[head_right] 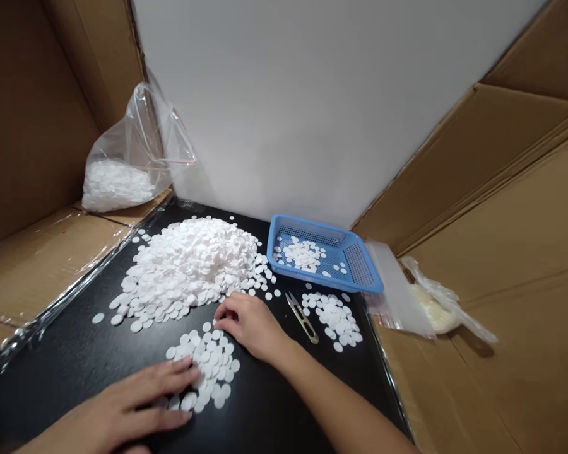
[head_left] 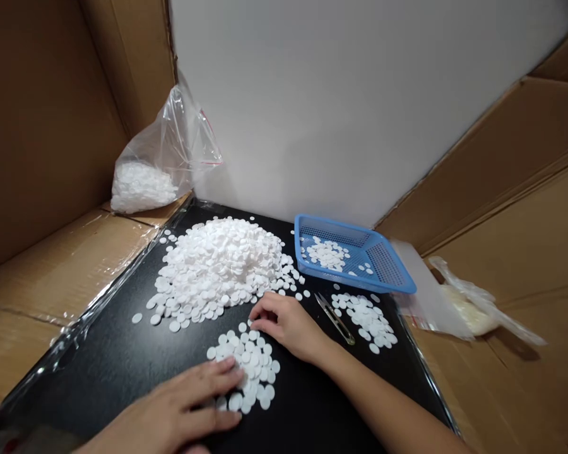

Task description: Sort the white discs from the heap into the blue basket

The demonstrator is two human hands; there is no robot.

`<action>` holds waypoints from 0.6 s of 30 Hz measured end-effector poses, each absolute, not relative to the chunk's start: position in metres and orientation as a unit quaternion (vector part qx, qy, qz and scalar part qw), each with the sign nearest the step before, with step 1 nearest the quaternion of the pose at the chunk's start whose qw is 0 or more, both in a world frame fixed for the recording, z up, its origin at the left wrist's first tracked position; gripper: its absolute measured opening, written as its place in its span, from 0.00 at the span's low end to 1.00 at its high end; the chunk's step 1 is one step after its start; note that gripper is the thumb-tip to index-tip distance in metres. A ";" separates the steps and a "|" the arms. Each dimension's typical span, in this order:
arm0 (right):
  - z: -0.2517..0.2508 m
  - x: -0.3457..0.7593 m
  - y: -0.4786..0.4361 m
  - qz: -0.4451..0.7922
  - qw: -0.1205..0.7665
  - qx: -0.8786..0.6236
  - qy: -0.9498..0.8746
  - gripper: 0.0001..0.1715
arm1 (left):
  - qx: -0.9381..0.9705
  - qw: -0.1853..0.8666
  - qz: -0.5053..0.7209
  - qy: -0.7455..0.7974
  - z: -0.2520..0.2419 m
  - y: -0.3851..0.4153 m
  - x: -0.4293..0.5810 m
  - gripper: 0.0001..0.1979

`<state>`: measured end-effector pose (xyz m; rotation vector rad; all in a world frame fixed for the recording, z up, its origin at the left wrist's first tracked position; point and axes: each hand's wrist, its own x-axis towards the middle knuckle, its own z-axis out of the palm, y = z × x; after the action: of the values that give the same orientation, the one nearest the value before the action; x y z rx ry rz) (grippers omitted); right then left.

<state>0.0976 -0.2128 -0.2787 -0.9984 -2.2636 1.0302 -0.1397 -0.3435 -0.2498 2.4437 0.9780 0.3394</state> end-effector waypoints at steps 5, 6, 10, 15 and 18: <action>-0.282 0.101 -0.213 0.405 0.223 -0.344 -0.818 0.09 | 0.787 0.334 0.317 0.411 -0.255 -0.367 -0.152 0.12; -0.283 0.102 -0.213 0.409 0.225 -0.339 -0.817 0.09 | 0.763 0.356 0.349 0.411 -0.253 -0.374 -0.153 0.12; -0.287 0.104 -0.214 0.413 0.240 -0.325 -0.816 0.07 | 0.692 0.536 0.329 0.353 -0.244 -0.406 -0.150 0.12; -0.291 0.104 -0.215 0.412 0.251 -0.308 -0.820 0.05 | 0.731 0.549 0.111 0.390 -0.280 -0.427 -0.149 0.22; -0.292 0.102 -0.217 0.411 0.254 -0.300 -0.822 0.06 | 0.729 0.408 0.074 0.544 -0.322 -0.416 -0.140 0.24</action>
<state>0.1025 -0.2167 -0.2921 -0.8155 -2.2345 1.1168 -0.1402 -0.4161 -0.3221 1.8373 1.3719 0.1863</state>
